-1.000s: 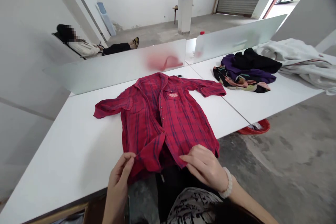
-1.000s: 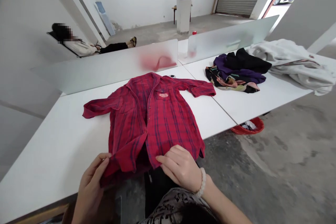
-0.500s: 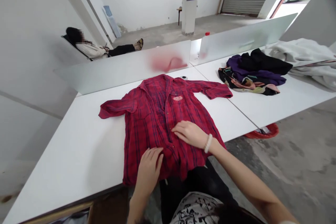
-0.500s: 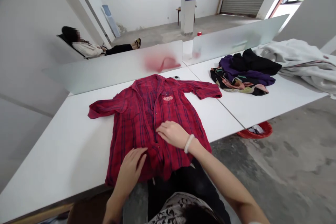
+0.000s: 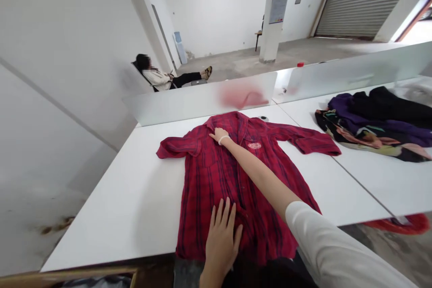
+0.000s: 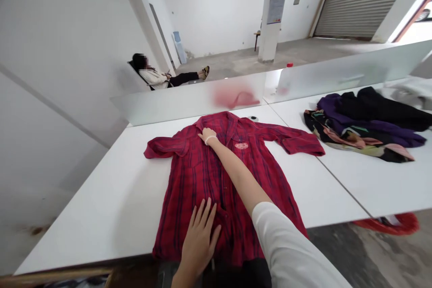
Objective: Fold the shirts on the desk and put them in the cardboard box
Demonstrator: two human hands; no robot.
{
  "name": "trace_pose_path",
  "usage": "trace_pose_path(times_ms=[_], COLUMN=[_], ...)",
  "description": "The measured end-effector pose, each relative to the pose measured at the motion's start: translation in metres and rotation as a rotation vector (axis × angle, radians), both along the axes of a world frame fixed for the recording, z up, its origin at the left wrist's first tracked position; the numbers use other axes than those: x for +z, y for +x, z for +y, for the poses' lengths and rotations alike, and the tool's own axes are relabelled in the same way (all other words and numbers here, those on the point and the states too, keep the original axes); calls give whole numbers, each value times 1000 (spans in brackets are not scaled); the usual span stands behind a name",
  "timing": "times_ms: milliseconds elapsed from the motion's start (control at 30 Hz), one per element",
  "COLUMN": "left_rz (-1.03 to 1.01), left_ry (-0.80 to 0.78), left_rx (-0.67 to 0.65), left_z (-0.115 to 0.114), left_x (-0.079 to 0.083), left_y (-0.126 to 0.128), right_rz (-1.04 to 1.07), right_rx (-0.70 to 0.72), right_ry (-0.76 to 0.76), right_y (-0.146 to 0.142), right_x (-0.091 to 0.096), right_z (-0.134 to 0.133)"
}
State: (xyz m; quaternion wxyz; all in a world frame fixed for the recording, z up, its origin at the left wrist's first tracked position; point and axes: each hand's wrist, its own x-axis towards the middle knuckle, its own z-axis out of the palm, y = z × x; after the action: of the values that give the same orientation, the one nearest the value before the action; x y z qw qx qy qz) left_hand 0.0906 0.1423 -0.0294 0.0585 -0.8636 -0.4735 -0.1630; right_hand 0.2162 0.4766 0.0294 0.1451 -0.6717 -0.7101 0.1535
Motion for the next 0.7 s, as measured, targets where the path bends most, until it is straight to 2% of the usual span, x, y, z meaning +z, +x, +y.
trace_pose_path(times_ms=[100, 267, 367, 467, 567, 700], left_rz=[-1, 34, 45, 48, -42, -208], left_ry=[-3, -3, 4, 12, 19, -8], left_rx=[-8, -69, -118, -151, -119, -93], left_z=[-3, -5, -3, -1, 0, 11], left_x=[-2, -1, -2, -4, -3, 10], left_y=[0, -4, -7, -9, -6, 9], right_rz=[16, 49, 60, 70, 60, 18], right_rx=[-74, -158, -184, -198, -273, -420], right_ry=[0, 24, 20, 17, 46, 54], right_y=[2, 36, 55, 71, 98, 143], right_x=[-6, 3, 5, 2, -1, -8], right_z=[20, 51, 60, 59, 51, 34])
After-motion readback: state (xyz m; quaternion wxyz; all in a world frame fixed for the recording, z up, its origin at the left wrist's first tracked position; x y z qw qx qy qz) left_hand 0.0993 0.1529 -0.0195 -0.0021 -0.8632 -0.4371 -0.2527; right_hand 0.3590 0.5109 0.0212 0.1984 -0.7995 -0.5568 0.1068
